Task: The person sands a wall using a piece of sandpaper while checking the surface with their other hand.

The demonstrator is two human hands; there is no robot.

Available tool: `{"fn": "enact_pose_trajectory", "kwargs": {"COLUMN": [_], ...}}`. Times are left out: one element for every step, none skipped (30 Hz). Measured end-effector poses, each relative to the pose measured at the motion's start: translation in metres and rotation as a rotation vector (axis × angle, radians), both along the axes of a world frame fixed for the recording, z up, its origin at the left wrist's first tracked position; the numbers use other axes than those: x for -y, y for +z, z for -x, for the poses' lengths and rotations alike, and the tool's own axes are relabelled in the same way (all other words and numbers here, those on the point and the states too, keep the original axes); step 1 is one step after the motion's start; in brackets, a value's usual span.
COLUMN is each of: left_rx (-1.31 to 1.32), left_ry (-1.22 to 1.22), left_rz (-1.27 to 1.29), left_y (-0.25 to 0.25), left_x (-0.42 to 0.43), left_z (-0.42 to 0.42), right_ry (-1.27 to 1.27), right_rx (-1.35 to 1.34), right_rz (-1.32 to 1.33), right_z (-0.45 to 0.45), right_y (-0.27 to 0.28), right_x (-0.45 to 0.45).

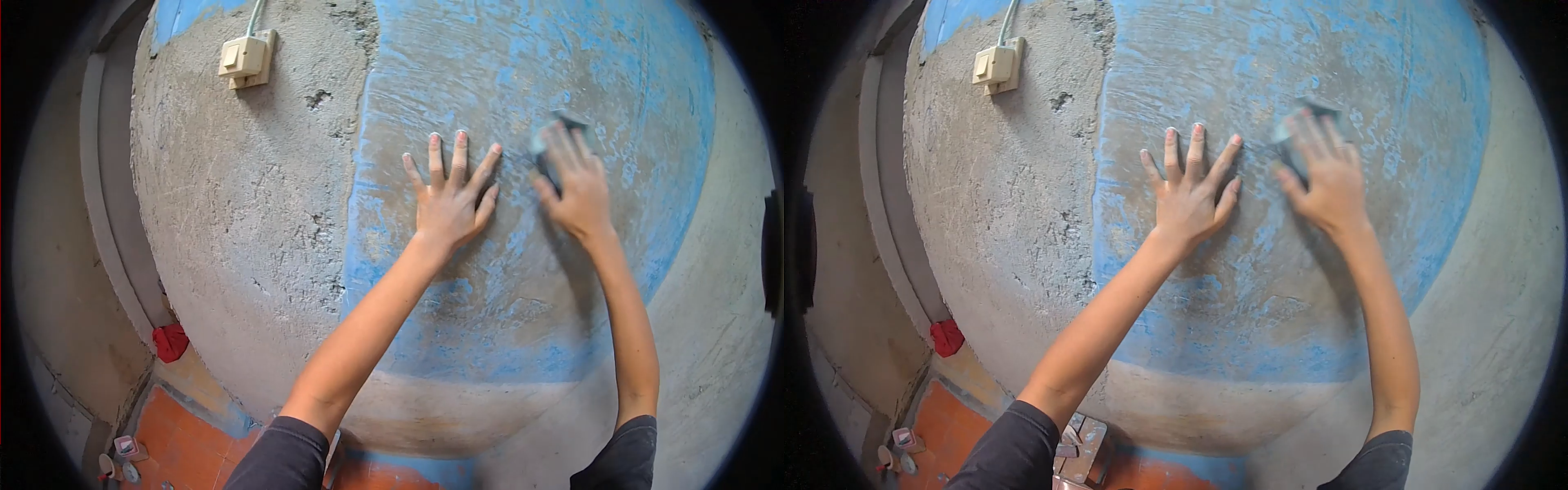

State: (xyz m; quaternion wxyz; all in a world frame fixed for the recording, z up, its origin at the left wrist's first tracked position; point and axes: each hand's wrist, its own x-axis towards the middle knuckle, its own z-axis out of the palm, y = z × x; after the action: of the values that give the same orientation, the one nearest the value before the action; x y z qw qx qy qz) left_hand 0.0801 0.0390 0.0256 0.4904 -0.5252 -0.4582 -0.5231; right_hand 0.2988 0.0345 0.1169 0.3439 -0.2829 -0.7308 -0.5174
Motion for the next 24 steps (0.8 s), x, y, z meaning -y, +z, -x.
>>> {"fn": "enact_pose_trajectory", "kwargs": {"left_rx": [-0.017,-0.014,-0.014,-0.012,0.006,0.009,0.013,0.023,0.023,0.027,0.028,0.033,0.032,0.024,0.022,0.023,0.029,0.024,0.022,0.026,0.026,0.033,0.035,0.041], "left_ry": [-0.001,-0.009,-0.018,-0.031,-0.059,-0.055,-0.051,-0.048,-0.024,-0.016,-0.008,-0.001,-0.003,-0.001,0.0,0.001,-0.017,-0.031,-0.042,-0.026,-0.012,-0.001,-0.024,-0.034], "left_rz": [0.015,0.023,0.033,0.044,0.042,0.053,0.065,0.073,0.042,0.051,0.056,0.063,0.042,0.044,0.042,0.041,0.077,0.108,0.135,0.099,0.063,0.027,0.009,0.044], "left_y": [-0.001,-0.001,0.0,0.0,-0.003,-0.01,-0.018,-0.026,-0.037,-0.046,-0.053,-0.054,-0.054,-0.055,-0.055,-0.056,-0.059,-0.061,-0.06,-0.06,-0.058,-0.057,-0.057,-0.059], "left_x": [0.001,0.001,0.003,0.006,0.011,0.011,0.011,0.011,0.01,0.01,0.008,0.009,0.008,0.008,0.008,0.007,0.007,0.005,0.004,0.004,0.006,0.007,0.008,0.007], "left_z": [0.003,0.004,0.003,0.003,0.003,0.004,0.005,0.006,0.008,0.008,0.009,0.01,0.009,0.01,0.011,0.01,0.01,0.012,0.015,0.015,0.012,0.01,0.01,0.01], "right_ry": [-0.006,-0.013,-0.013,0.002,0.015,0.03,0.075,0.066,0.057,0.049,-0.099,0.027,0.038,0.046,0.051,0.057,0.064,0.116,0.168,0.22,0.148,0.152,0.154,0.155], "right_rx": [-0.07,-0.14,-0.07,0.009,0.087,0.162,0.041,0.015,-0.01,-0.041,0.173,0.305,0.273,0.238,0.147,0.06,-0.03,0.096,0.225,0.351,0.342,0.23,0.122,0.016], "right_rz": [-0.045,-0.088,-0.074,-0.034,0.005,0.044,0.037,-0.013,-0.063,-0.113,-0.042,-0.027,-0.046,-0.063,-0.107,-0.151,-0.194,-0.131,-0.072,-0.005,-0.009,-0.07,-0.13,-0.19], "right_z": [0.0,0.002,0.008,0.009,0.008,0.008,0.007,0.012,0.018,0.026,0.031,0.044,0.047,0.052,0.059,0.069,0.079,0.087,0.095,0.099,0.093,0.094,0.096,0.096], "right_y": [0.004,0.006,0.0,0.002,0.006,0.011,0.021,0.022,0.021,0.02,0.014,0.008,0.016,0.025,0.031,0.034,0.033,0.025,0.014,0.005,0.018,0.025,0.031,0.033], "right_x": [-0.004,-0.007,-0.004,-0.004,-0.002,-0.001,-0.001,-0.002,-0.002,-0.001,0.006,0.014,0.011,0.007,0.006,0.007,0.008,0.011,0.014,0.014,0.009,0.005,0.001,0.0]}}
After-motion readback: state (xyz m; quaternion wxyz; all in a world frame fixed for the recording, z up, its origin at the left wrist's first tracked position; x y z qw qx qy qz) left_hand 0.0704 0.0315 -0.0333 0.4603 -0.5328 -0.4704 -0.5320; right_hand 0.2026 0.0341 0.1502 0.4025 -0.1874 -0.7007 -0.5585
